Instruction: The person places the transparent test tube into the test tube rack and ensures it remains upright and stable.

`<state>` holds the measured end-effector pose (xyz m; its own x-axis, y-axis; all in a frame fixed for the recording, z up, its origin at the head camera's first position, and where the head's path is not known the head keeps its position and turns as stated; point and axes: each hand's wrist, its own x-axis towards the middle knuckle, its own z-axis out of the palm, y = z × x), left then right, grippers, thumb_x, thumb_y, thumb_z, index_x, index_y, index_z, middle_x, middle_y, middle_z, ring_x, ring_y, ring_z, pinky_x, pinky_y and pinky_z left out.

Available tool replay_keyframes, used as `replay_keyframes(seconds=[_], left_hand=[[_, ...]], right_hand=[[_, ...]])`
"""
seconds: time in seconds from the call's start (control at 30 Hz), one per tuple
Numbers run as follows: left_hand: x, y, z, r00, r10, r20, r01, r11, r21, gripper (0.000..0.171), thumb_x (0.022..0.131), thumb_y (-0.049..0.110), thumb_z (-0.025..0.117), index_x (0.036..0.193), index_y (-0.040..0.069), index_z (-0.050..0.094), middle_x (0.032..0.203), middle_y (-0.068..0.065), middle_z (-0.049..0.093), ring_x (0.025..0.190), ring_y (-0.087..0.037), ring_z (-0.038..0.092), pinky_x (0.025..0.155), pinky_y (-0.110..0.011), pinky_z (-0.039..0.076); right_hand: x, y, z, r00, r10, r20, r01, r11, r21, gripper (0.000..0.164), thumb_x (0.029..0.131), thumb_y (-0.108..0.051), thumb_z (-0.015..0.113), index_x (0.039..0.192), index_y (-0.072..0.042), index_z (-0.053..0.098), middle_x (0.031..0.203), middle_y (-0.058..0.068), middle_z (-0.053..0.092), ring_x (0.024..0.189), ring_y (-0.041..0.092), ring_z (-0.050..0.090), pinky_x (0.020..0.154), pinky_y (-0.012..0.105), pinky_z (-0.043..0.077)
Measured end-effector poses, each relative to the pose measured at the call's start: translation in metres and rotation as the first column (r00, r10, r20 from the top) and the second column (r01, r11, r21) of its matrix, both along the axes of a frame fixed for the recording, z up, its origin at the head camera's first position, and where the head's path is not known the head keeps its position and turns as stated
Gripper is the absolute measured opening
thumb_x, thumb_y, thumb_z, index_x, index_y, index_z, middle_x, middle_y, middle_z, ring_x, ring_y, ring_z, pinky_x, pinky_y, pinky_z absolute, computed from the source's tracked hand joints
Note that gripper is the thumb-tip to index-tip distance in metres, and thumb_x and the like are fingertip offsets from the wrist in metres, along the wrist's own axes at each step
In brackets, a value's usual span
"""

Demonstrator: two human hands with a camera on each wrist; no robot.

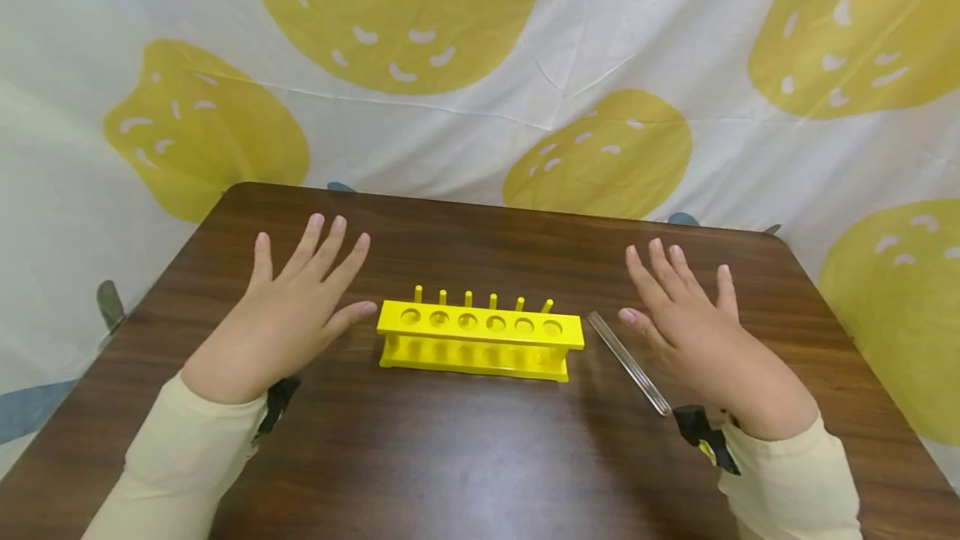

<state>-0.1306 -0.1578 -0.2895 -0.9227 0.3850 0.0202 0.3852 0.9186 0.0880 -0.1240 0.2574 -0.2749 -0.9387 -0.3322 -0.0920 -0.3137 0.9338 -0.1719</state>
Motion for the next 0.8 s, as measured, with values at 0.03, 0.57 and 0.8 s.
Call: replay_keyframes(seconds=[0.03,0.57,0.8], left_hand=[[0.000,0.001,-0.001,1.000,-0.001,0.004,0.001,1.000,-0.005,0.078,0.107,0.049,0.050,0.166,0.011,0.016,0.170,-0.023,0.006,0.157,-0.040,-0.006,0.113,-0.077,-0.008],[0.002,0.018,-0.015,0.998,-0.065,0.008,0.065,0.998,-0.010,0.076,0.105,0.048,0.055,0.161,0.003,0.030,0.167,-0.023,0.021,0.156,-0.040,0.012,0.116,-0.076,0.005],[0.002,0.019,-0.016,0.997,-0.083,0.008,0.083,0.996,-0.025,0.075,0.105,0.047,0.055,0.160,0.001,0.032,0.164,-0.023,0.030,0.154,-0.041,0.023,0.116,-0.075,0.012]], right_hand=[[0.000,0.000,0.000,1.000,0.002,0.003,-0.002,1.000,0.000,0.078,0.110,-0.045,0.043,0.166,-0.010,0.001,0.169,0.024,-0.007,0.156,0.043,-0.006,0.110,0.070,-0.025],[-0.011,0.001,-0.015,0.996,0.039,0.075,-0.034,0.998,-0.056,0.076,0.111,-0.043,0.043,0.162,0.004,0.012,0.167,0.029,0.010,0.154,0.049,0.013,0.116,0.070,-0.012],[-0.020,0.003,-0.025,0.992,0.051,0.114,-0.047,0.998,-0.036,0.076,0.110,-0.041,0.046,0.159,0.011,0.020,0.164,0.030,0.021,0.152,0.048,0.021,0.116,0.072,0.001]])
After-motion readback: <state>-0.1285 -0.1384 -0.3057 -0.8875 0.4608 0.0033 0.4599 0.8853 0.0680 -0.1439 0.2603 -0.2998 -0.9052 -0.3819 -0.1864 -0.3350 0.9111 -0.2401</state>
